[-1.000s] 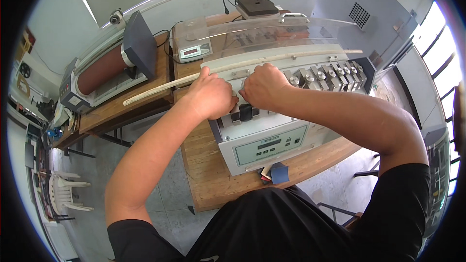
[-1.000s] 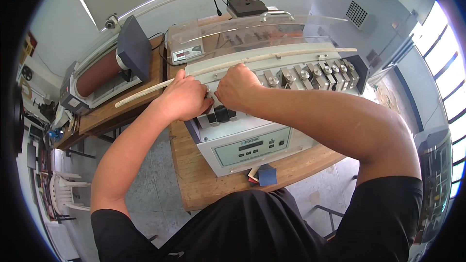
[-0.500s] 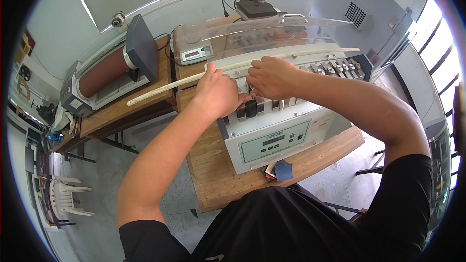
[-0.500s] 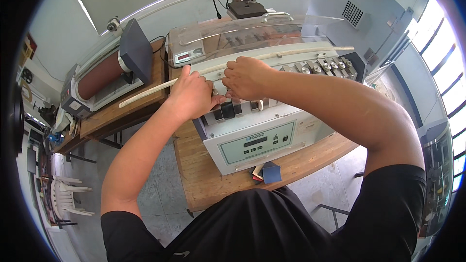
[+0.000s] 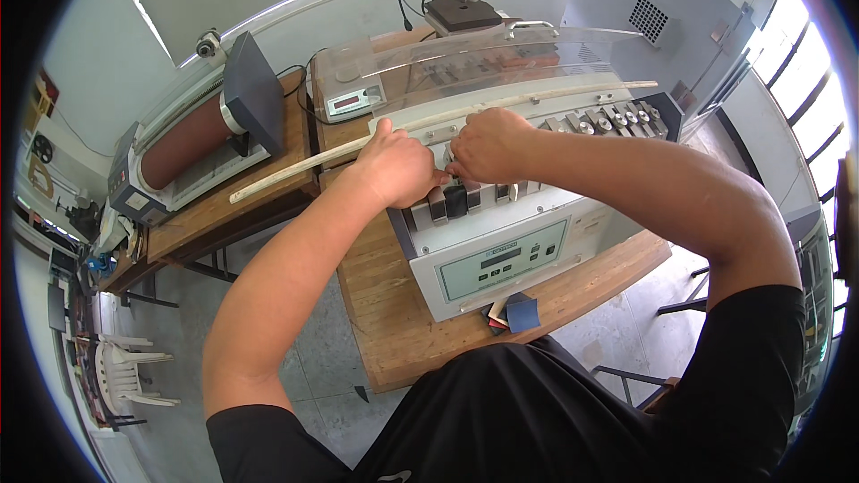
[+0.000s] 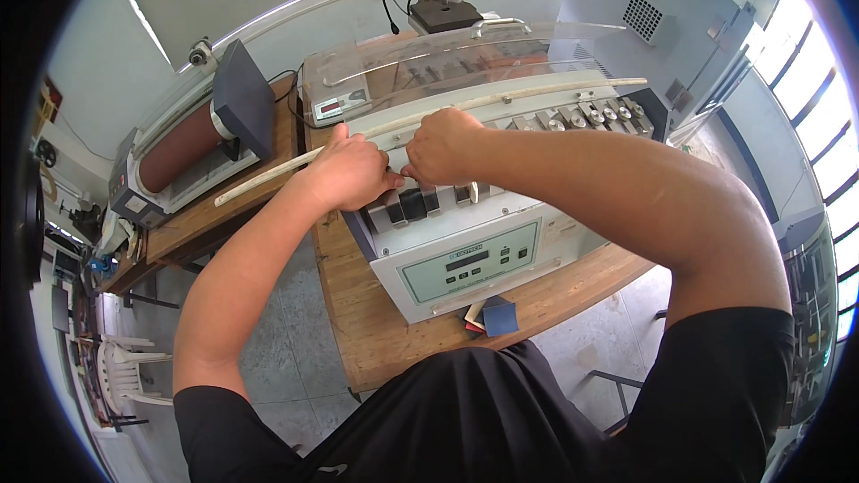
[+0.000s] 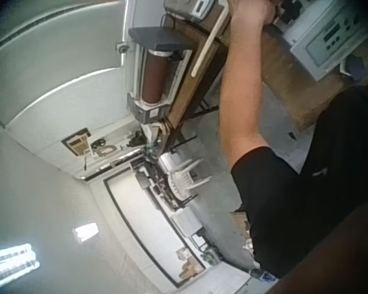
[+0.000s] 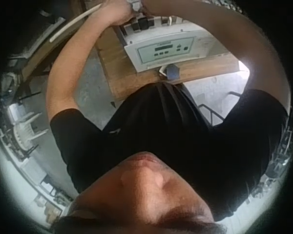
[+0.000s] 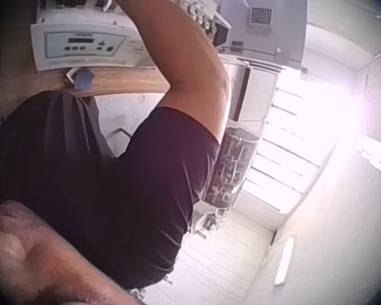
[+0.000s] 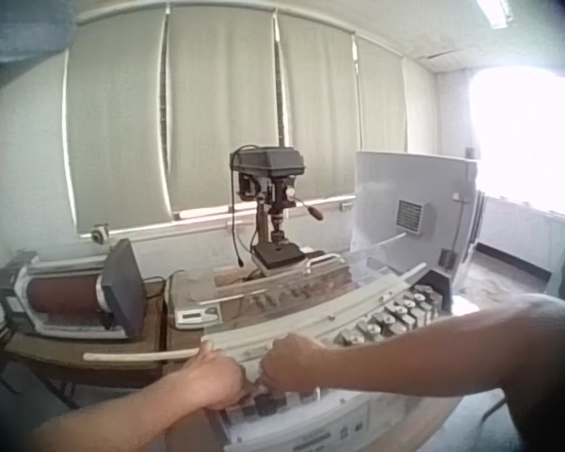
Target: Testing material flexibility and durability using a specialized industrial testing machine.
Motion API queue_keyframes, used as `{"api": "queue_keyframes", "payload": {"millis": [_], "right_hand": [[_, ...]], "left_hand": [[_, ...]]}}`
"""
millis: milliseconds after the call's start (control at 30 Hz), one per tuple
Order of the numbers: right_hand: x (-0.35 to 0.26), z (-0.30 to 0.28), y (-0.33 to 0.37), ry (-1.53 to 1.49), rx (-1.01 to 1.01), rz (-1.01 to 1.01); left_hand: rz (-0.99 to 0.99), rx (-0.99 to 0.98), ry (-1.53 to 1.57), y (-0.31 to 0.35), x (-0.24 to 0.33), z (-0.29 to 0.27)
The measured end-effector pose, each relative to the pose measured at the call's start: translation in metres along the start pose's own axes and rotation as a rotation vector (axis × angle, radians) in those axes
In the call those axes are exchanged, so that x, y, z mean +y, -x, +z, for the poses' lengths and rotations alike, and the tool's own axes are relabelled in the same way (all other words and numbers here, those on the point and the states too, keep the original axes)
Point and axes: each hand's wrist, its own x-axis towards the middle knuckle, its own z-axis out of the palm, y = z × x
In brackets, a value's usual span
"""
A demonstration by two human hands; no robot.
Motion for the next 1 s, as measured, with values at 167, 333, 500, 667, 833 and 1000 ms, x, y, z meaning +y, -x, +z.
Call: {"api": "queue_keyframes", "payload": {"millis": [167,333,500,667,833,1000], "right_hand": [[-0.019,-0.004,0.003,0.019,-0.008,0.112],[-0.024,-0.005,-0.001,-0.020,-0.006,0.194],[-0.022,-0.018,0.001,0.026,-0.068,0.148],[0.000,0.004,0.010,0.097,0.081,-0.029],[0.014,0.015,0.001,0.110,0.244,-0.207],[0.014,0.004,0.000,0.038,0.073,-0.127]], "left_hand": [[0.022,-0.085,0.021,-0.002,-0.002,-0.006],[0.018,-0.083,0.010,-0.002,-0.002,-0.006],[-0.013,-0.073,-0.057,-0.003,0.000,-0.002],[-0.025,0.034,0.047,0.005,0.000,0.005],[-0.016,0.058,-0.012,0.006,0.001,0.006],[-0.007,0.079,0.036,0.005,0.000,0.007]]}}
